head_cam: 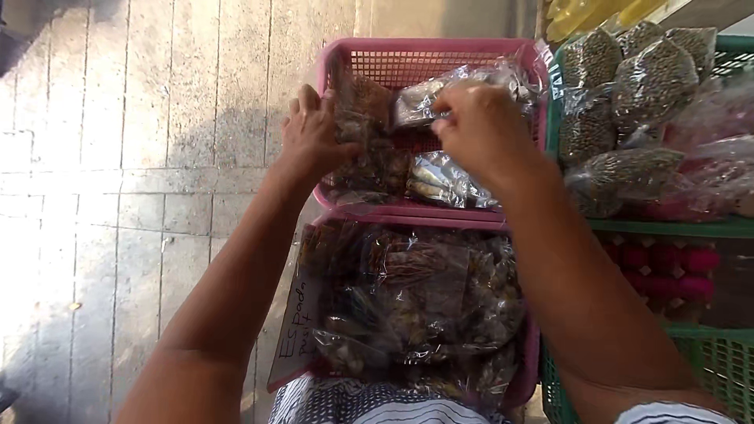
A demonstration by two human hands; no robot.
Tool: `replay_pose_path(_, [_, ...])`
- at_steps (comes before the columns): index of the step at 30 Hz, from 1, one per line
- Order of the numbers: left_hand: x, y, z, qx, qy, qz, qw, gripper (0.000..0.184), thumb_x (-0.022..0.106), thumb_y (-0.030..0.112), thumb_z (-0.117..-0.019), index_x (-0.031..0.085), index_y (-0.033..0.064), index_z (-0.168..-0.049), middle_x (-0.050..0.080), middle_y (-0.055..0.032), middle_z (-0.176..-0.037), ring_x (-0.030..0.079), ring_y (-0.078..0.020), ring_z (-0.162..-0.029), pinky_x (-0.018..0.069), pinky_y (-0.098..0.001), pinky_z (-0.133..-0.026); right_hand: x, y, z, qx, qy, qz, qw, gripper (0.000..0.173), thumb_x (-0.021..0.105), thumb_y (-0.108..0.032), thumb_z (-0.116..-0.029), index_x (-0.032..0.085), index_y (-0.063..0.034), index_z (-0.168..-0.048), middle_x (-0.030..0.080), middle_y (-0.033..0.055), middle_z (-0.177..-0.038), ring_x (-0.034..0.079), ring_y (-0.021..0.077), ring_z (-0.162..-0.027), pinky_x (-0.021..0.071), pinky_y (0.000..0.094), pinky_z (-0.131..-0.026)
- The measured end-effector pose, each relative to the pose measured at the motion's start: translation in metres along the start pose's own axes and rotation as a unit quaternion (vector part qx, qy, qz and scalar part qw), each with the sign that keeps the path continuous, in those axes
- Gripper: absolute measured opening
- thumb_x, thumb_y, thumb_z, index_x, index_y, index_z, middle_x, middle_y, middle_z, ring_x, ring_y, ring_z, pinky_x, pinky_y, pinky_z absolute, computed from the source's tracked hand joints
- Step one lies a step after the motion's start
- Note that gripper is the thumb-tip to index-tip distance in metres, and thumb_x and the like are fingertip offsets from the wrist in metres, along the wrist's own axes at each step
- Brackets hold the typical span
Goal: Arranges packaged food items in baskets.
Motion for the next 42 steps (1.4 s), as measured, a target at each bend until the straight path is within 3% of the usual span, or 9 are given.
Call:
replay_pose_path(5, [-0.002,0.008,0.001,-0.024,-0.027,-0.012,0.999,0.068,0.09,0.036,-0.0708,0.062,0.0006,-0.121,0.045,-0.0232,-0.142,0.041,-0.0455,-0.134,0.0413,-0.0679,-0.097,0.072,-0.005,-0.027,0.077,-0.154,-0.111,0.979,0.021,0.063,-0.008,-0.0981,0.071,-0.0013,-0.116,0.071,0.0198,-0.115,0.067,0.0351,-0.112,0.0509,0.0561,-0.099])
replay_pose_path(9, [-0.012,0.001,0.021,0.037,-0.007,0.109,0.993,0.043,0.084,0.016,-0.0809,0.057,-0.0027,-0.109,0.064,-0.0223,-0.102,0.064,-0.0387,-0.097,0.0507,-0.0604,-0.084,0.1,0.003,-0.032,0.19,-0.153,-0.126,0.962,0.043,0.07,-0.023,-0.0968,0.06,0.0012,-0.131,0.067,0.0248,-0.122,0.065,0.041,-0.117,0.0501,0.0618,-0.099])
replay_pose_path(11, [-0.022,-0.007,0.032,0.021,0.053,0.198,0.979,0.048,0.084,0.014,-0.0807,0.055,-0.0065,-0.114,0.065,-0.0234,-0.102,0.066,-0.0348,-0.095,0.0529,-0.0556,-0.085,0.104,-0.003,-0.035,0.217,-0.137,-0.156,0.954,0.059,0.077,-0.031,-0.0927,0.054,0.0012,-0.137,0.067,0.0251,-0.122,0.065,0.0408,-0.116,0.0513,0.0616,-0.097])
replay_pose_path(14, [-0.032,-0.028,0.041,-0.014,0.135,0.453,0.881,0.068,0.081,0.004,-0.0729,0.04,0.0016,-0.126,0.062,-0.0109,-0.114,0.069,-0.018,-0.096,0.0619,-0.0369,-0.081,0.108,-0.013,-0.035,0.245,-0.142,-0.182,0.942,0.073,0.084,-0.035,-0.0862,0.049,0.0014,-0.14,0.066,0.0259,-0.123,0.065,0.0414,-0.116,0.0513,0.0623,-0.097])
replay_pose_path(18, [-0.039,-0.052,0.05,-0.016,0.119,0.716,0.687,0.041,0.059,0.003,-0.0922,0.047,0.0118,-0.13,0.066,-0.0113,-0.117,0.068,-0.0276,-0.105,0.0591,-0.0495,-0.089,0.114,-0.017,-0.036,0.273,-0.163,-0.192,0.928,0.082,0.086,-0.037,-0.0825,0.047,0.0019,-0.143,0.065,0.0256,-0.126,0.063,0.0409,-0.12,0.0506,0.0626,-0.098])
replay_pose_path(22, [-0.03,-0.054,0.055,0.007,0.067,0.794,0.604,0.02,0.046,0.024,-0.099,0.06,0.0148,-0.111,0.07,-0.0073,-0.106,0.068,-0.0224,-0.102,0.0553,-0.0477,-0.096,0.111,-0.016,-0.035,0.255,-0.167,-0.264,0.915,0.054,0.088,-0.025,-0.0819,0.067,0.0002,-0.125,0.068,0.022,-0.12,0.064,0.0368,-0.115,0.0503,0.0602,-0.098])
replay_pose_path(28, [-0.026,-0.052,0.056,-0.03,0.058,0.804,0.59,0.027,0.037,0.029,-0.1041,0.057,0.0142,-0.115,0.068,-0.0083,-0.108,0.067,-0.0231,-0.105,0.0546,-0.0503,-0.097,0.032,0.0,-0.01,0.085,-0.048,-0.284,0.954,0.031,0.077,-0.012,-0.0884,0.065,-0.0025,-0.116,0.069,0.0171,-0.109,0.07,0.0274,-0.094,0.059,0.0498,-0.084])
replay_pose_path(33, [-0.032,-0.055,0.059,-0.055,0.075,0.797,0.597,0.027,0.036,0.025,-0.107,0.055,0.0114,-0.119,0.068,-0.0113,-0.114,0.068,-0.0258,-0.107,0.055,-0.0517,-0.096,-0.017,0.082,0.023,0.13,0.071,-0.184,0.972,0.033,0.075,-0.01,-0.0904,0.059,0.0001,-0.117,0.068,0.0192,-0.106,0.071,0.0263,-0.084,0.0608,0.0469,-0.079])
replay_pose_path(42, [-0.024,-0.049,0.049,-0.101,0.073,0.78,0.614,0.024,0.037,0.02,-0.1069,0.054,0.01,-0.12,0.067,-0.0125,-0.11,0.068,-0.0254,-0.098,0.0566,-0.0493,-0.09,-0.008,0.084,0.042,0.22,0.068,0.041,0.972,0.037,0.058,-0.017,-0.1022,0.06,0.0094,-0.128,0.063,0.0354,-0.122,0.061,0.0531,-0.117,0.046,0.0688,-0.098])
Point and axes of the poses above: each hand's wrist, its own z-axis away from the middle knuckle, its own x-axis out of the palm, y = z × x, the point moved 4 cm from there along -z, towards the middle knuckle
